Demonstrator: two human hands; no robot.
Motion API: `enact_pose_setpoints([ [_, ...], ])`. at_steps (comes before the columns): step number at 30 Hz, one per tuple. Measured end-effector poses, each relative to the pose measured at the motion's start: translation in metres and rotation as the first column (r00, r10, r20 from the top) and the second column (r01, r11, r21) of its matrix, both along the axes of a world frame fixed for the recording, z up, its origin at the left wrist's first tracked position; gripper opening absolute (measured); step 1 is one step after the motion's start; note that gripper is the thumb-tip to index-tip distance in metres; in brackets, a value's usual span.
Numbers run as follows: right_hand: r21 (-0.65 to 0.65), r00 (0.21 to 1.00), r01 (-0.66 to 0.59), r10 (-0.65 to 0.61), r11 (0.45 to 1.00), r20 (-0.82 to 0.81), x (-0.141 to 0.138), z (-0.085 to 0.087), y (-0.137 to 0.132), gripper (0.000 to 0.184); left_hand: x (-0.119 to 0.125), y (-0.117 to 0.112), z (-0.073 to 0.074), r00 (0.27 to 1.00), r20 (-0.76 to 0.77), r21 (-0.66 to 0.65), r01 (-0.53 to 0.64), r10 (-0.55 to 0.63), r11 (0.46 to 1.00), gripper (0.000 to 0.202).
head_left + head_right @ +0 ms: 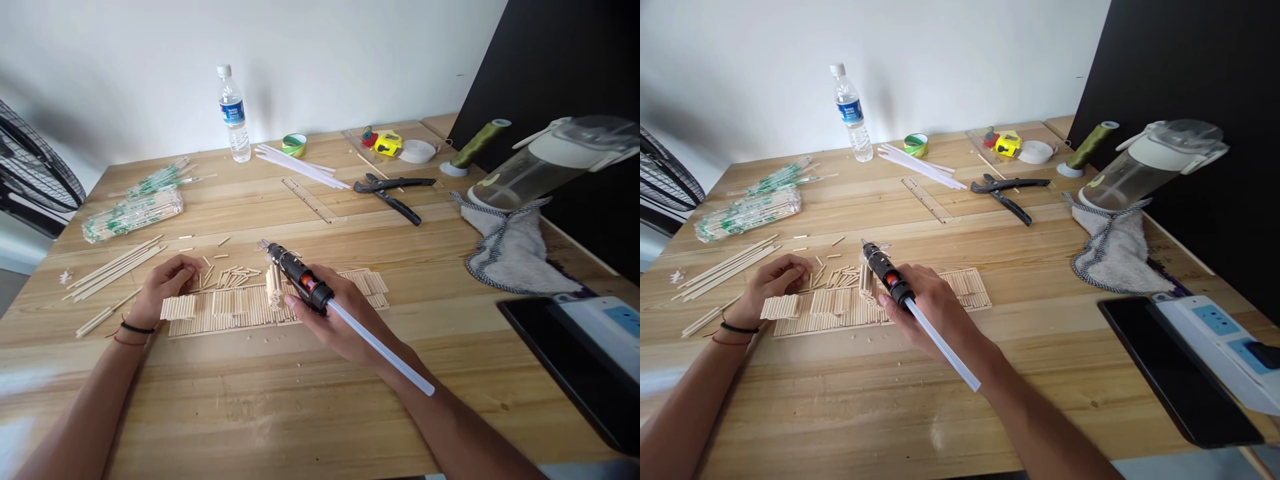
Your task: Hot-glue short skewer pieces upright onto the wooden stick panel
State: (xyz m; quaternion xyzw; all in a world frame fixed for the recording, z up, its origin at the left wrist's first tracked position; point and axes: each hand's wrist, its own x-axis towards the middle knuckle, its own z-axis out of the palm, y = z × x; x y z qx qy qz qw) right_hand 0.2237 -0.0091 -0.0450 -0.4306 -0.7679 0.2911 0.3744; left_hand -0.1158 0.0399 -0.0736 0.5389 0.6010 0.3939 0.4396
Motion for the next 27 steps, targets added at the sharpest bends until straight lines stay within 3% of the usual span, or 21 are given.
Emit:
enact_pose_setpoints([
  [27, 0.015, 1.0, 0.01, -0.01, 1.0, -0.008, -0.0002, 0.0013, -0.0005, 0.014, -0.0062, 0.0012, -0.0012, 0.999, 0.032, -0.037, 0.022, -0.021, 0.999, 0.026],
])
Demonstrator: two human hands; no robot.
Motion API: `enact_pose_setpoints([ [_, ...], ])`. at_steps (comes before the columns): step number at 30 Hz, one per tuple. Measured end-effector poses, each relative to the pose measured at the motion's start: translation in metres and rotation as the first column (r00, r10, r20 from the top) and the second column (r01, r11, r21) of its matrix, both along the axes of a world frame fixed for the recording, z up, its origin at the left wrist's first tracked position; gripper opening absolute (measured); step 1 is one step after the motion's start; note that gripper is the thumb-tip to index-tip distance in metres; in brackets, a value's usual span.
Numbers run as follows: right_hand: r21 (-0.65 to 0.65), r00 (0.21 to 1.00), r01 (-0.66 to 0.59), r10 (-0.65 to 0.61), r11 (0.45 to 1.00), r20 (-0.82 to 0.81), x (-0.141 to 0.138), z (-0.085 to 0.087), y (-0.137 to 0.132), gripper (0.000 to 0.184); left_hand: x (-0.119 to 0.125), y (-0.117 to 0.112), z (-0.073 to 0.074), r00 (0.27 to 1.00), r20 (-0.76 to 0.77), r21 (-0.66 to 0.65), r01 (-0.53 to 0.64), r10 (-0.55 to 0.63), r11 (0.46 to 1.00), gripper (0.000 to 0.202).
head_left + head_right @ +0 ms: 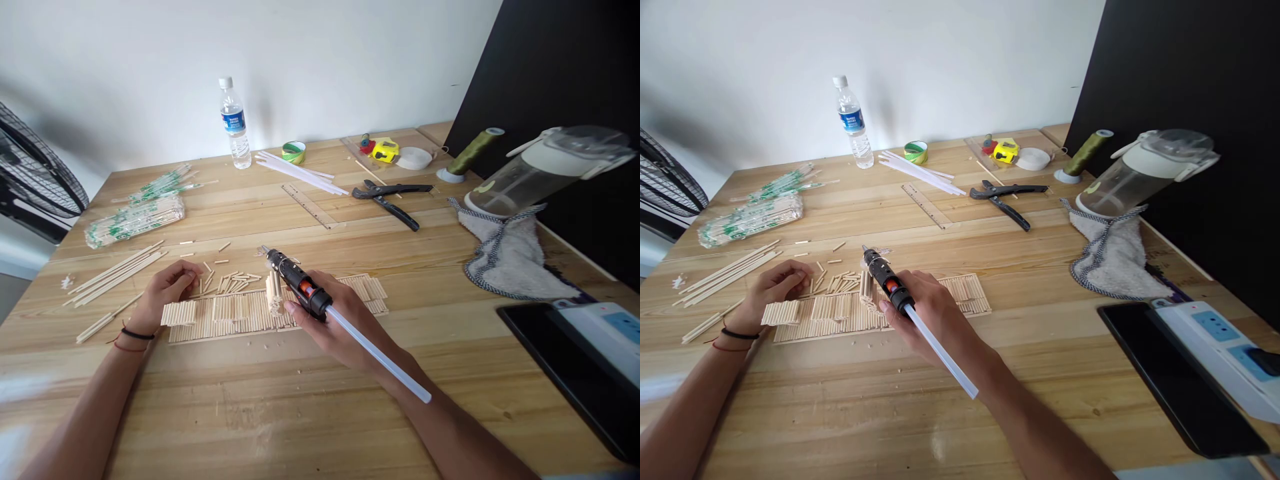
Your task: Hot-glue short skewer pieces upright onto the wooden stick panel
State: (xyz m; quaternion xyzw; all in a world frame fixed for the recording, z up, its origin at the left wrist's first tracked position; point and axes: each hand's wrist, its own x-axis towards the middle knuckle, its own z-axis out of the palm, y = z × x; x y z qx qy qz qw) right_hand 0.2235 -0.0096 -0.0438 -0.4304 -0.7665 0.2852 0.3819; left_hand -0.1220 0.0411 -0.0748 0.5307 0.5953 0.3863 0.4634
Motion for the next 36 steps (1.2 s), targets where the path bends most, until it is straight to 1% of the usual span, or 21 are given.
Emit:
enact_pose_setpoints([
  [5, 0.005, 1.0, 0.0, 0.0, 1.0, 0.004, -0.0001, -0.001, -0.0002, 0.013, 0.0013, 0.0002, -0.0007, 1.0, -0.009, 0.004, -0.019, 0.019, 1.0, 0.028],
  [8, 0.006, 1.0, -0.009, 0.009, 1.0, 0.002, 0.0, -0.0011, -0.0001, 0.017, 0.003, 0.0001, -0.0007, 0.999, -0.015, 0.009, -0.029, 0.029, 1.0, 0.03],
  [14, 0.001, 1.0, -0.006, 0.006, 1.0, 0.01, -0.0003, -0.0007, 0.0013, 0.019, 0.0043, -0.0007, -0.0005, 0.999, -0.036, 0.038, -0.015, 0.016, 0.999, 0.03],
  [20, 0.011, 1.0, -0.018, 0.018, 1.0, 0.001, 0.0001, -0.0005, 0.0008, 0.021, 0.0042, -0.0008, -0.0011, 0.999, -0.027, 0.03, -0.025, 0.026, 0.999, 0.029],
  [25, -0.001, 1.0, -0.025, 0.025, 1.0, -0.009, 0.0011, 0.0001, 0.0001, 0.018, 0.004, -0.001, -0.0016, 1.0, -0.009, 0.041, -0.017, 0.018, 0.999, 0.026],
  [33, 0.015, 1.0, -0.018, 0.018, 1.0, -0.009, 0.0006, -0.0002, 0.0003, 0.021, 0.007, -0.0017, 0.0026, 1.0, -0.006, 0.027, -0.019, 0.02, 0.999, 0.03],
  [36, 0.027, 1.0, -0.009, 0.01, 1.0, -0.013, 0.0002, -0.0006, 0.0001, 0.018, 0.0087, -0.0021, 0.0045, 1.0, 0.004, 0.018, -0.014, 0.014, 1.0, 0.033],
])
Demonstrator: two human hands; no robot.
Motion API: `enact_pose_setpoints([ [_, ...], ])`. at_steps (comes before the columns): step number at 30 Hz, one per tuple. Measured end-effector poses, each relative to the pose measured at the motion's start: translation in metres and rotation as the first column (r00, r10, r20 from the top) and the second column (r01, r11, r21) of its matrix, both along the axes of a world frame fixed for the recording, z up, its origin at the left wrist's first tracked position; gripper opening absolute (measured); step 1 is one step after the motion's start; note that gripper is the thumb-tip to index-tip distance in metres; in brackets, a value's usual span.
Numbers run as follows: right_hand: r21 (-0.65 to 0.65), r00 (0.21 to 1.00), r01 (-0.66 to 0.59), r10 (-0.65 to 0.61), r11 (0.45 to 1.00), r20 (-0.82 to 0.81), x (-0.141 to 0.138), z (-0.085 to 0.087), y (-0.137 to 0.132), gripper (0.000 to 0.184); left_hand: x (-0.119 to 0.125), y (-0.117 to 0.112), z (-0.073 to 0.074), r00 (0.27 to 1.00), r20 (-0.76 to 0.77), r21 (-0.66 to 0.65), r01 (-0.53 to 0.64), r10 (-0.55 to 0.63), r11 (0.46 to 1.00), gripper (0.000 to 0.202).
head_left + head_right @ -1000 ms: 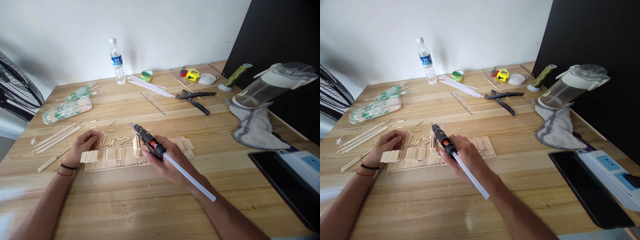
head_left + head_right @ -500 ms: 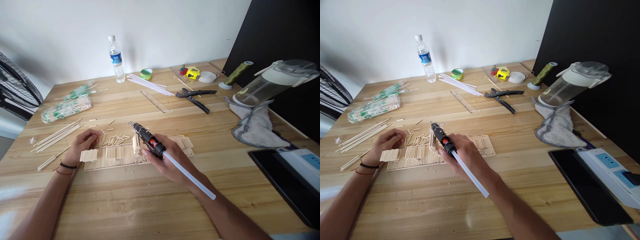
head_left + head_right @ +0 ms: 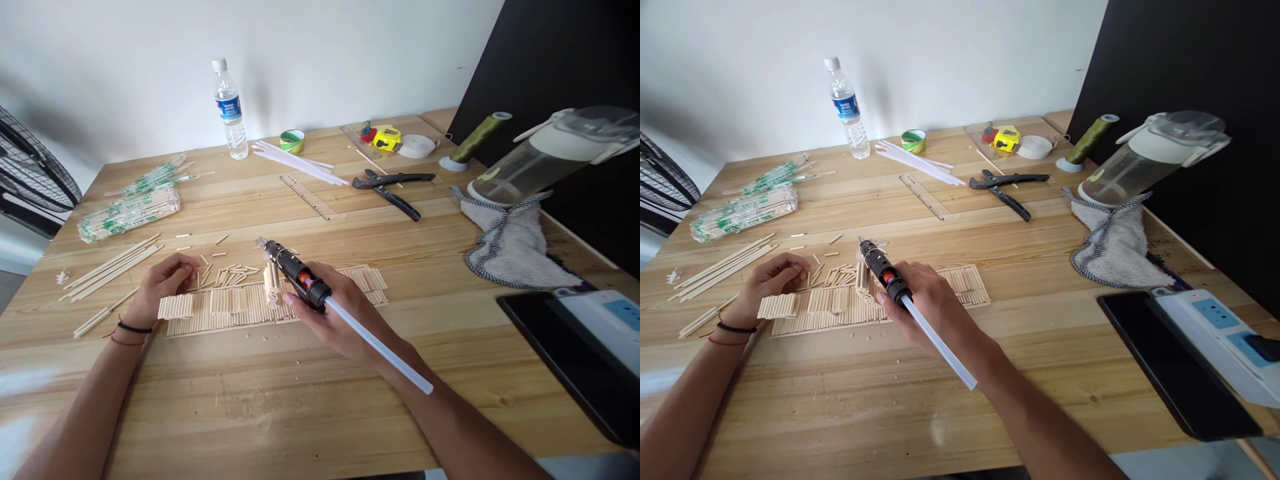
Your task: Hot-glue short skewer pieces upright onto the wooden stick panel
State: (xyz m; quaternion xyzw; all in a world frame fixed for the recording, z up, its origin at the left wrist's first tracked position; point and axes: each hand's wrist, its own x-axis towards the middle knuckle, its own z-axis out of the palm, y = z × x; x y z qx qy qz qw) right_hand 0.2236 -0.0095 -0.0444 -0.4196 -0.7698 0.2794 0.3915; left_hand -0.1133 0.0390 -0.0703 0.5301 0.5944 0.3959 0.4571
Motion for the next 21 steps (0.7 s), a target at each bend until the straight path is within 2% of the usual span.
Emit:
enact_pose_setpoints([
  [8, 0.021, 1.0, -0.004, 0.004, 1.0, -0.007, -0.0002, -0.0024, 0.0013, 0.02, 0.0019, 0.0012, 0.0001, 1.0, -0.014, 0.004, -0.013, 0.013, 1.0, 0.034],
  [21, 0.02, 1.0, -0.016, 0.016, 1.0, -0.005, 0.0003, -0.0004, 0.0009, 0.016, -0.0003, 0.0014, -0.0024, 1.0, -0.02, 0.014, -0.009, 0.009, 1.0, 0.025],
])
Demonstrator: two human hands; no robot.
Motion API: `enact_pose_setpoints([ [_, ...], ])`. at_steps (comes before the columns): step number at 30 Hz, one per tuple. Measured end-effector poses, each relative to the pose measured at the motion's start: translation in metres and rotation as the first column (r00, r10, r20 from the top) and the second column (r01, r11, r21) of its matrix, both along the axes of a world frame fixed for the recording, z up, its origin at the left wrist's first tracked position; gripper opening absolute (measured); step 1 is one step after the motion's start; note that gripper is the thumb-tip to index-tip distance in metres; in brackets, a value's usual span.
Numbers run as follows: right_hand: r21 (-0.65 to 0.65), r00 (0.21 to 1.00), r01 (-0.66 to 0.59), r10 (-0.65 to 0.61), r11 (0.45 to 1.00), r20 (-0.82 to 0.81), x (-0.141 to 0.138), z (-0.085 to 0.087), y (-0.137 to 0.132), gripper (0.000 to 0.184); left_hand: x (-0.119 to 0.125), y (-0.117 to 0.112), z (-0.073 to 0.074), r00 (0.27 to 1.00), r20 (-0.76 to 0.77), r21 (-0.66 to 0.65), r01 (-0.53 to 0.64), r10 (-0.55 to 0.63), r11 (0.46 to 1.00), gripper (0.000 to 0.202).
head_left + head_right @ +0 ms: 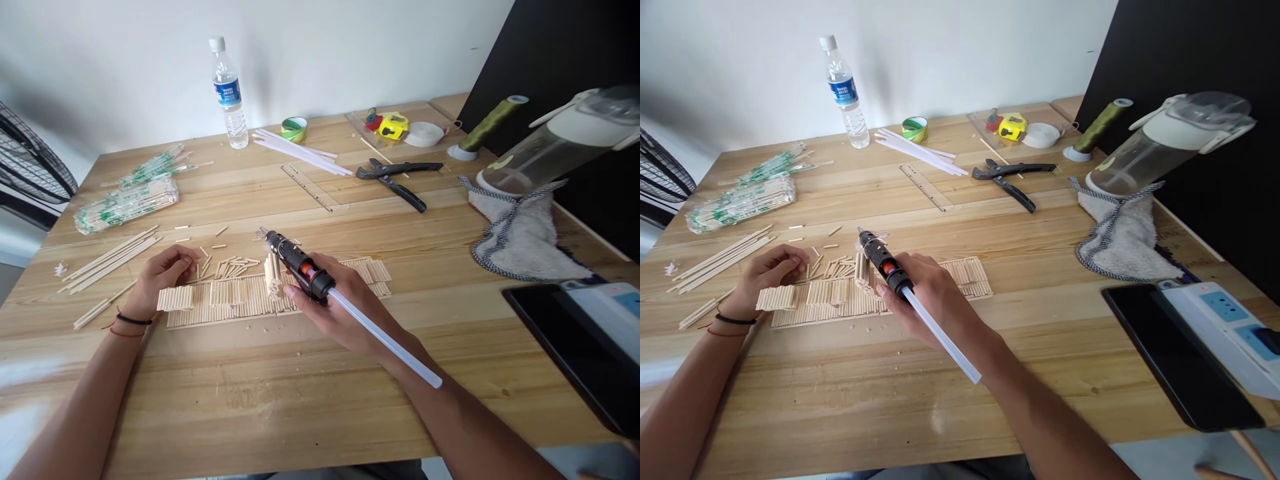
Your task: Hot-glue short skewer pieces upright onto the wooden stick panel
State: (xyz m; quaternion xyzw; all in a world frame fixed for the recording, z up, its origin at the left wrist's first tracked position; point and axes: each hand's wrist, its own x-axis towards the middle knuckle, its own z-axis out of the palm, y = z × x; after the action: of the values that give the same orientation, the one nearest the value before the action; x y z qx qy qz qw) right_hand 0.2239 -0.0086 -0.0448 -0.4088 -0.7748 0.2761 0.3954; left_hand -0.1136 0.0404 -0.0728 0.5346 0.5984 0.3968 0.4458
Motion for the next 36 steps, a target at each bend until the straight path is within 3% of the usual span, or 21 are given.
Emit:
enact_pose_setpoints([
  [17, -0.036, 0.999, 0.012, -0.01, 0.999, 0.037, 0.001, 0.001, -0.001, 0.02, 0.003, 0.0, 0.003, 1.0, 0.011, 0.01, -0.001, 0.001, 1.0, 0.019],
  [23, 0.04, 1.0, 0.025, -0.025, 0.999, 0.007, 0.001, -0.008, 0.001, 0.013, 0.006, 0.0, 0.004, 1.0, 0.018, 0.021, -0.006, 0.005, 1.0, 0.017],
  [28, -0.044, 0.999, 0.02, -0.018, 0.999, 0.048, 0.002, 0.0, -0.001, 0.016, 0.007, -0.001, 0.005, 1.0, -0.004, 0.014, -0.019, 0.019, 1.0, 0.018],
  [36, -0.059, 0.997, 0.042, -0.038, 0.997, 0.059, 0.003, 0.002, -0.003, 0.015, 0.007, 0.0, 0.004, 0.999, -0.035, 0.04, -0.017, 0.018, 0.999, 0.018],
])
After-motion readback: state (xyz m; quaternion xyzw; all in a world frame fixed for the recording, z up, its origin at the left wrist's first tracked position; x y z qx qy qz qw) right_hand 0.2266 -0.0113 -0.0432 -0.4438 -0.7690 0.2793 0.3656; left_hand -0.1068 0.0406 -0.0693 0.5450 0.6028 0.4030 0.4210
